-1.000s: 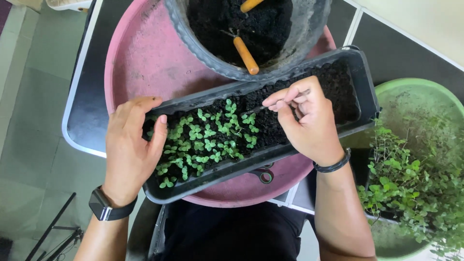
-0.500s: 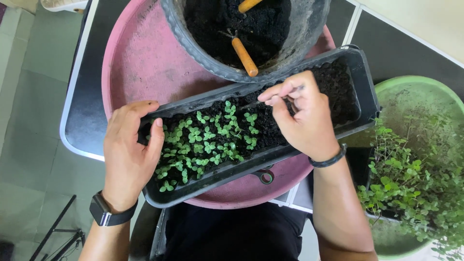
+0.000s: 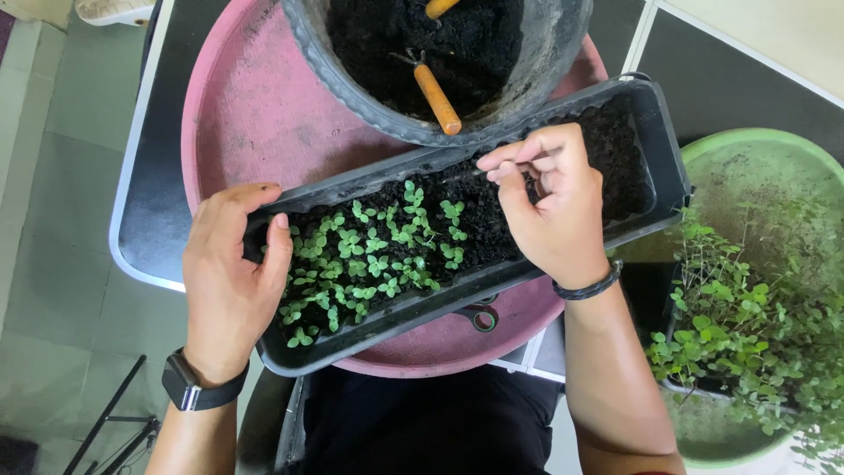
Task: Transplanting small seedlings into a tray of soil and trimming plants using scissors.
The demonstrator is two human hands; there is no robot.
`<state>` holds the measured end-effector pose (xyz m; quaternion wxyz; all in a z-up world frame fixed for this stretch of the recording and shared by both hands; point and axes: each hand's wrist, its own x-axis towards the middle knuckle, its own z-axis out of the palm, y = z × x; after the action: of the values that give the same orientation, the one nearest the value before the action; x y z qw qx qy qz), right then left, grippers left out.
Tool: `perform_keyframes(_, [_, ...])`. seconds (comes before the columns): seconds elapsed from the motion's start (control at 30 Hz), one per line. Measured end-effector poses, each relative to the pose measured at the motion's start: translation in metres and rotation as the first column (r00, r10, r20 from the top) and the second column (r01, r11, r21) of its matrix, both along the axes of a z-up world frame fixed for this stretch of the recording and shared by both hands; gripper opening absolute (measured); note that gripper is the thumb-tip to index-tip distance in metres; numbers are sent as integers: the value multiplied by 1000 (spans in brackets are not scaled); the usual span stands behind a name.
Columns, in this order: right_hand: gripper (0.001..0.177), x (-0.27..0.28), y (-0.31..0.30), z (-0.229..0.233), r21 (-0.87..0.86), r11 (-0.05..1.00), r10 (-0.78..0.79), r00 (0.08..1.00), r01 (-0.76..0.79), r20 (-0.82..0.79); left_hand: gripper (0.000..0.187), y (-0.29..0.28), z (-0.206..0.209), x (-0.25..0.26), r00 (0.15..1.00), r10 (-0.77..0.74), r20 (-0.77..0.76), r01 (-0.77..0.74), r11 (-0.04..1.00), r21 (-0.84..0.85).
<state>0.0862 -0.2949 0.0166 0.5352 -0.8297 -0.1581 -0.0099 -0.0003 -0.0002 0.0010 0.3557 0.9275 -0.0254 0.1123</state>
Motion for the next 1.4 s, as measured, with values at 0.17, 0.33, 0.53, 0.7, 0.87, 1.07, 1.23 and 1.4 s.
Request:
perform_keyframes(0.17, [23, -1, 3, 7, 26, 1000, -21, 996, 18, 91, 17, 0, -1, 1, 1000, -4, 16, 4, 1000, 6])
perform_keyframes(0.33, [15, 1, 4, 3, -90, 993, 83, 996, -81, 18, 17, 0, 0, 0, 1000, -1, 17, 0, 1000, 21])
perform_keyframes(0.53, [18, 0, -4, 7, -16, 1000, 23, 998, -22, 60, 16, 0, -1, 0, 1000, -6, 28, 6, 1000, 9])
perform_keyframes(0.7, [15, -5, -8, 14, -30, 1000, 3, 985, 2, 170, 17, 0, 0, 0, 1000, -3, 18, 3, 1000, 19])
perform_keyframes(0.87, [14, -15, -14, 19, 28, 993, -120, 984, 118, 128, 17, 0, 0, 0, 1000, -2, 11, 2, 1000, 25])
perform_keyframes(1.07, [13, -24, -13, 9, 3, 997, -78, 995, 77, 62, 17, -1, -1, -1, 1000, 5, 10, -6, 999, 50])
perform_keyframes(1.23, [11, -29, -21, 15, 26, 993, -121, 981, 118, 152, 17, 0, -3, -2, 1000, 7, 16, -8, 998, 58])
perform_keyframes(1.4, [10, -26, -22, 12, -65, 997, -40, 997, 45, 70, 17, 0, -4, -1, 1000, 16, 11, -17, 996, 82])
